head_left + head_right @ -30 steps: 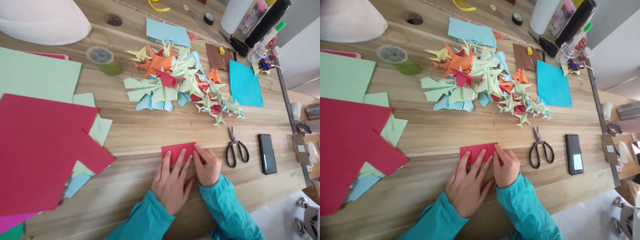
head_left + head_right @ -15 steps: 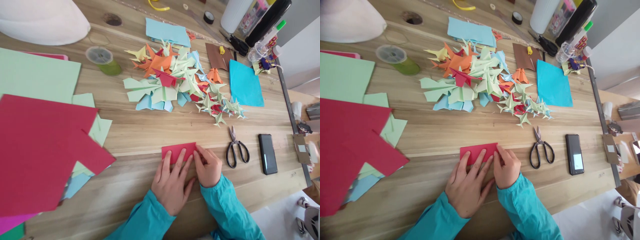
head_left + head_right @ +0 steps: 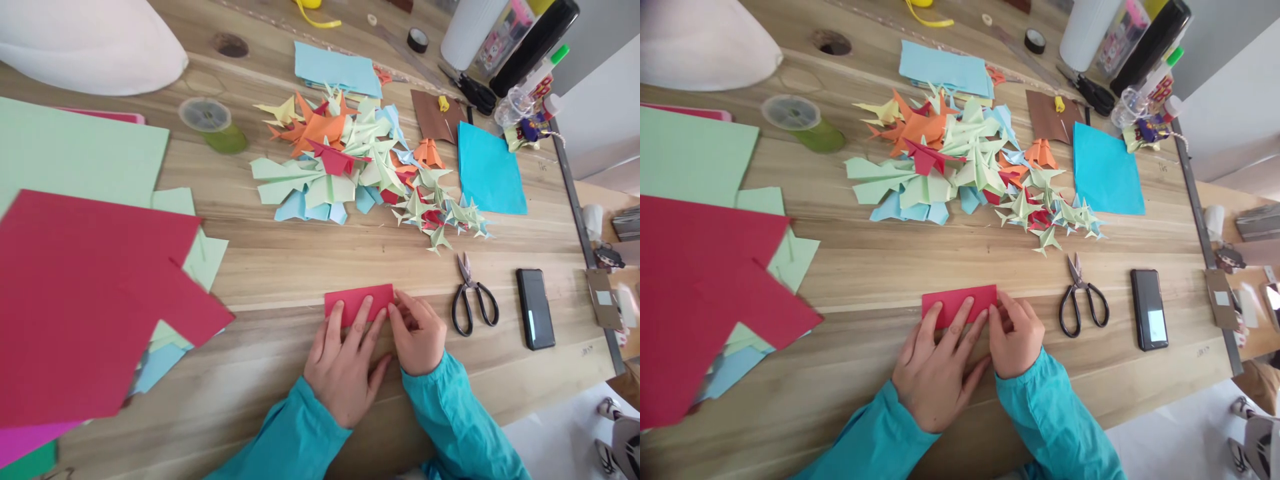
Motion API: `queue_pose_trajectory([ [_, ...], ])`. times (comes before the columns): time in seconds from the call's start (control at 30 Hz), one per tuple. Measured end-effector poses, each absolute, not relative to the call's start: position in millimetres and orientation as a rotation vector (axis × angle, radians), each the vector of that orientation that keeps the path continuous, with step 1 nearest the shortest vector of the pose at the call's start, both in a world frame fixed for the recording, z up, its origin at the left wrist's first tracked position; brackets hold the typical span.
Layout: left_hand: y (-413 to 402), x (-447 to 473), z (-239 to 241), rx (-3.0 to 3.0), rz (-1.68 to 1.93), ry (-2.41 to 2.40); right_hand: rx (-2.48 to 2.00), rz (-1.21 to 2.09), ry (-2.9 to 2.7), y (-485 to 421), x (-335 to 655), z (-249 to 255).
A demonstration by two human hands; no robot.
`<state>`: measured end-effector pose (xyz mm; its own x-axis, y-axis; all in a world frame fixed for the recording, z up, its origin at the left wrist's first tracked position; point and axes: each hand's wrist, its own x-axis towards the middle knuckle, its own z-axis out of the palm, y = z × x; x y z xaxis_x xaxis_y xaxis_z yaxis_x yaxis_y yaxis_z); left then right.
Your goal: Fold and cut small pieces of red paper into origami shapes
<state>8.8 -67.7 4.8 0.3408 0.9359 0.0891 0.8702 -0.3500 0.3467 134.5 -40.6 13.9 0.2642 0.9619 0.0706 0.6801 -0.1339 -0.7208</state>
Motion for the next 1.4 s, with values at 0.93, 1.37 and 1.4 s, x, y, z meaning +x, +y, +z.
queue_pose_trajectory([
  [0.93, -66.9, 7.8, 4.0, 2.382, 0.425, 1.609, -2.163, 0.578, -1.667, -33.8, 139.5, 17.4],
  [1.37, -67.3, 6.0, 3.3, 2.390, 0.433, 1.574, -2.158, 0.527, -1.700, -34.1, 139.9, 16.1],
  [1.4, -67.1, 5.6, 3.5, 2.388, 0.432, 1.570, -2.158, 0.522, -1.703, -34.2, 139.9, 16.0],
])
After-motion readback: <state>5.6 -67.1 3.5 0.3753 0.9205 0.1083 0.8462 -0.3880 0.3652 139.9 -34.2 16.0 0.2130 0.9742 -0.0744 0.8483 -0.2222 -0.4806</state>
